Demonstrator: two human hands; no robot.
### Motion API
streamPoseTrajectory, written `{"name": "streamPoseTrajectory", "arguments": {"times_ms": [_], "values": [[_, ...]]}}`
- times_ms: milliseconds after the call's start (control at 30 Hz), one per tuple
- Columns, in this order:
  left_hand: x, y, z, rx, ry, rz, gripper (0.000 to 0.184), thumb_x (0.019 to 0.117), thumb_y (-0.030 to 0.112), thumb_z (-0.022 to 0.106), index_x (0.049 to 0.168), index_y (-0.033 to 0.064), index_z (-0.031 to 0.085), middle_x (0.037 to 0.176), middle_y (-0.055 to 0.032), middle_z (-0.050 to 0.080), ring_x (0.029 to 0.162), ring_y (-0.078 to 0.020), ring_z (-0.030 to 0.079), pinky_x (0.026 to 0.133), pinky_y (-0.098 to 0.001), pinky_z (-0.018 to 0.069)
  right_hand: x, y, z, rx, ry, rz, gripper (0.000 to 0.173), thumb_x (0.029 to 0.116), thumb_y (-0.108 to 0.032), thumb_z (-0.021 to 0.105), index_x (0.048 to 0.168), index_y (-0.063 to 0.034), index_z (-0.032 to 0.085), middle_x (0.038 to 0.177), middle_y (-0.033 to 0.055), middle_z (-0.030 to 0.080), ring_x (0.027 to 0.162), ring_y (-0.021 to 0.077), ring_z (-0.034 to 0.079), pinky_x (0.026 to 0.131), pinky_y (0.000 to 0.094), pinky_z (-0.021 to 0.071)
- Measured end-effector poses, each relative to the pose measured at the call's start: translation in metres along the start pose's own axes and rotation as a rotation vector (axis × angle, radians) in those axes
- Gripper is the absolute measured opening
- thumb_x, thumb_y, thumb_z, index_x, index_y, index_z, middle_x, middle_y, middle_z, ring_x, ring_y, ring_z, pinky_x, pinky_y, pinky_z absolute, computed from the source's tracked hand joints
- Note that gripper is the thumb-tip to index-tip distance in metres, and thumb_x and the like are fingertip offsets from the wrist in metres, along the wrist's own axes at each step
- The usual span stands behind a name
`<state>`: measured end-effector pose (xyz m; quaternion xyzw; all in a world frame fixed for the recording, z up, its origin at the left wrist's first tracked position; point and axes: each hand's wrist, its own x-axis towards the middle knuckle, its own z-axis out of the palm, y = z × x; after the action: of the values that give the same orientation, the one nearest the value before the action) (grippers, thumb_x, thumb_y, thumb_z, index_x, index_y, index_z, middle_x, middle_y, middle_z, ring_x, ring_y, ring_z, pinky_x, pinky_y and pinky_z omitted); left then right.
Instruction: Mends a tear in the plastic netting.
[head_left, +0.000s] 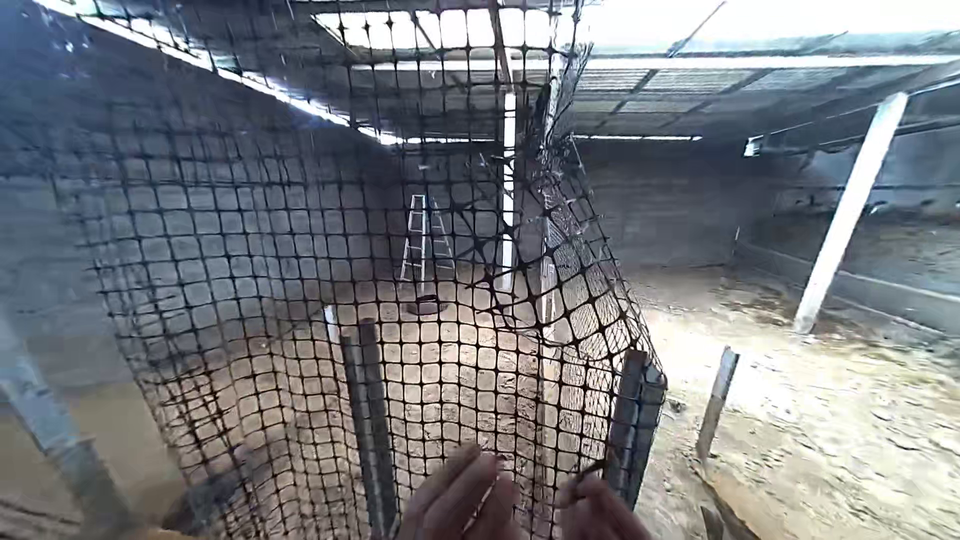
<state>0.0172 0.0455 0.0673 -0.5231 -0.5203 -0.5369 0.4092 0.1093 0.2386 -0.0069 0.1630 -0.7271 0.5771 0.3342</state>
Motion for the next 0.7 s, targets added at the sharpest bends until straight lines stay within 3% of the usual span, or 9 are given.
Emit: {"name": "streamPoseTrajectory", "arguments": {"times_ms": [67,133,233,300,367,467,533,600,700], "values": [[0.040,-0.007,0.036,0.096,-0.012,0.139,0.026,0.1066,0.023,0.050,0.126,0.0152,0.066,0.141,0.0006,0.061,0.140,-0.0121,0.048,0.117,-0.0335,0.0395,0.010,-0.018,-0.028,0.023,0.020,-0.106,0.024,0.1111,-0.034,0.043,0.121,-0.0308,0.065,0.084,-0.0132,0.065,0.067,-0.0067,0.056,0.060,0.0130,0.0477],[0.077,-0.031,0.071,0.231,0.007,0.218,0.039,0.1063,0.030,0.045,0.136,0.0112,0.062,0.146,-0.0092,0.058,0.142,-0.0228,0.048,0.118,-0.0428,0.0372,0.025,-0.036,-0.054,-0.042,0.035,-0.184,0.023,0.1109,-0.035,0.043,0.120,-0.0310,0.064,0.088,-0.0130,0.065,0.068,-0.0064,0.056,0.061,0.0123,0.0481],[0.105,-0.081,0.112,0.433,-0.013,0.144,0.049,0.1057,0.036,0.044,0.135,0.0021,0.064,0.147,-0.0181,0.056,0.141,-0.0353,0.050,0.116,-0.0595,0.0361,0.045,-0.057,-0.088,-0.300,0.104,-0.280,0.022,0.1109,-0.035,0.043,0.119,-0.0297,0.063,0.088,-0.0139,0.062,0.069,-0.0065,0.055,0.062,0.0134,0.0479],[0.105,-0.116,0.131,0.508,-0.032,0.065,0.049,0.1055,0.037,0.044,0.133,0.0042,0.066,0.148,-0.0179,0.056,0.140,-0.0375,0.050,0.115,-0.0636,0.0359,0.067,-0.069,-0.105,-0.483,0.153,-0.327,0.022,0.1107,-0.036,0.043,0.117,-0.0264,0.061,0.083,-0.0117,0.060,0.066,-0.0051,0.054,0.059,0.0145,0.0477],[0.099,-0.141,0.145,0.531,-0.034,0.040,0.046,0.1052,0.034,0.044,0.135,0.0082,0.066,0.151,-0.0158,0.054,0.139,-0.0371,0.052,0.113,-0.0639,0.0375,0.097,-0.078,-0.116,-0.686,0.155,-0.411,0.025,0.1112,-0.033,0.042,0.117,-0.0170,0.061,0.082,-0.0047,0.062,0.067,-0.0012,0.057,0.060,0.0173,0.0512],[0.097,-0.154,0.155,0.522,-0.002,0.036,0.043,0.1038,0.031,0.046,0.135,0.0094,0.067,0.150,-0.0142,0.055,0.139,-0.0366,0.052,0.113,-0.0638,0.0381,0.146,-0.087,-0.120,-0.921,0.041,-0.586,0.026,0.1084,-0.019,0.046,0.114,-0.0049,0.067,0.105,0.0054,0.072,0.096,0.0048,0.067,0.086,0.0200,0.0561],[0.098,-0.158,0.157,0.509,0.012,0.046,0.042,0.1030,0.029,0.046,0.133,0.0102,0.068,0.149,-0.0130,0.056,0.139,-0.0370,0.051,0.112,-0.0655,0.0378,0.177,-0.088,-0.114,-1.062,-0.067,-0.656,0.026,0.1073,-0.016,0.047,0.112,-0.0034,0.069,0.124,0.0093,0.072,0.115,0.0166,0.066,0.099,0.0315,0.0535],[0.098,-0.161,0.157,0.494,0.012,0.051,0.042,0.1034,0.029,0.045,0.133,0.0117,0.068,0.150,-0.0110,0.056,0.141,-0.0351,0.049,0.113,-0.0655,0.0355,0.205,-0.086,-0.104,-1.245,-0.138,-0.699,0.026,0.1072,-0.018,0.047,0.111,-0.0073,0.070,0.134,0.0059,0.068,0.121,0.0242,0.065,0.098,0.0430,0.0538],[0.101,-0.165,0.155,0.479,0.019,0.066,0.039,0.1030,0.028,0.045,0.123,0.0112,0.073,0.149,-0.0093,0.057,0.142,-0.0334,0.050,0.115,-0.0642,0.0325,0.241,-0.080,-0.090,-1.501,-0.176,-0.819,0.023,0.1029,-0.018,0.050,0.108,-0.0126,0.072,0.135,0.0016,0.068,0.113,0.0248,0.065,0.085,0.0445,0.0484]]}}
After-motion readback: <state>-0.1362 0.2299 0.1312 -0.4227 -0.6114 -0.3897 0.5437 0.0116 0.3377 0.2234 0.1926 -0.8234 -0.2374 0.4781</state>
